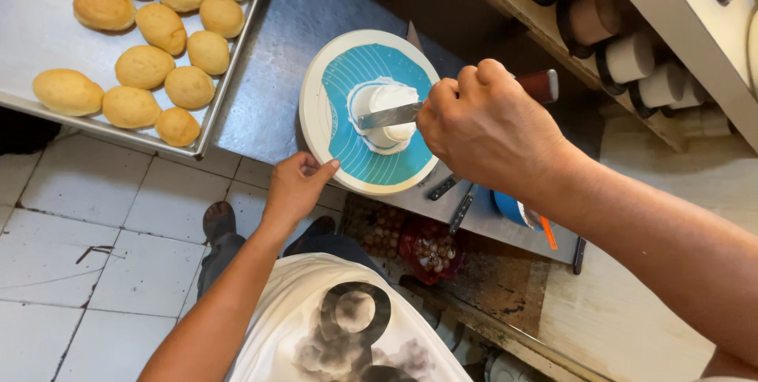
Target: The person ices a heart-shaped cake using an offset spatula to spread white frosting from a bowl onto the cake on a turntable.
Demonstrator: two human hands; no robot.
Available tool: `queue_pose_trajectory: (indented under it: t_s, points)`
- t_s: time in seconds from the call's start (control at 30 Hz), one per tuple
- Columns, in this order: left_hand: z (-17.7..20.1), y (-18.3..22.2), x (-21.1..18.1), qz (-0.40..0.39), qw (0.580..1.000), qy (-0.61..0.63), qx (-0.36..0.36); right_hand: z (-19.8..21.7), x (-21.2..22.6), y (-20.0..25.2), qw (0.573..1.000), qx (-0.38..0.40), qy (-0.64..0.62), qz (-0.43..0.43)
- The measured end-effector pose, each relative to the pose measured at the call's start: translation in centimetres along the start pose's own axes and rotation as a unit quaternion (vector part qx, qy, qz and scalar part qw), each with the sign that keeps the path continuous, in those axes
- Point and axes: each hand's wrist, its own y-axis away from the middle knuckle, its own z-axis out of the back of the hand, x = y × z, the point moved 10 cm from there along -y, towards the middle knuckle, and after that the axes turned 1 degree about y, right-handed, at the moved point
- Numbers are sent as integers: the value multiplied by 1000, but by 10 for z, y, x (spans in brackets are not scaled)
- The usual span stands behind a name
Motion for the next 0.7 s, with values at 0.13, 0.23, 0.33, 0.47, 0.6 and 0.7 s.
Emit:
queue_pose_trajectory:
  t_s: [0.13, 0.23, 0.33, 0.47, 0.6, 0.7]
  points:
    - [6, 6, -6, 1, 998, 60, -30, -7, 2, 2, 999, 32, 8, 13]
    - [-5, 5, 0, 6, 1000, -10, 12, -17, 4, 4, 998, 59, -7, 17]
    - [-6, 0, 6, 0, 999, -37, 17, -24, 5, 4, 995, 93, -26, 23]
    - [14, 2, -3, -13, 995, 77, -67, -21, 6, 4, 996, 76, -33, 20]
    - [3, 2, -2, 31, 999, -26, 33, -12, 3, 1, 997, 67, -17, 20]
    - [9, -9, -3, -10, 1000, -15, 1, -8, 2, 0, 999, 46, -1, 16]
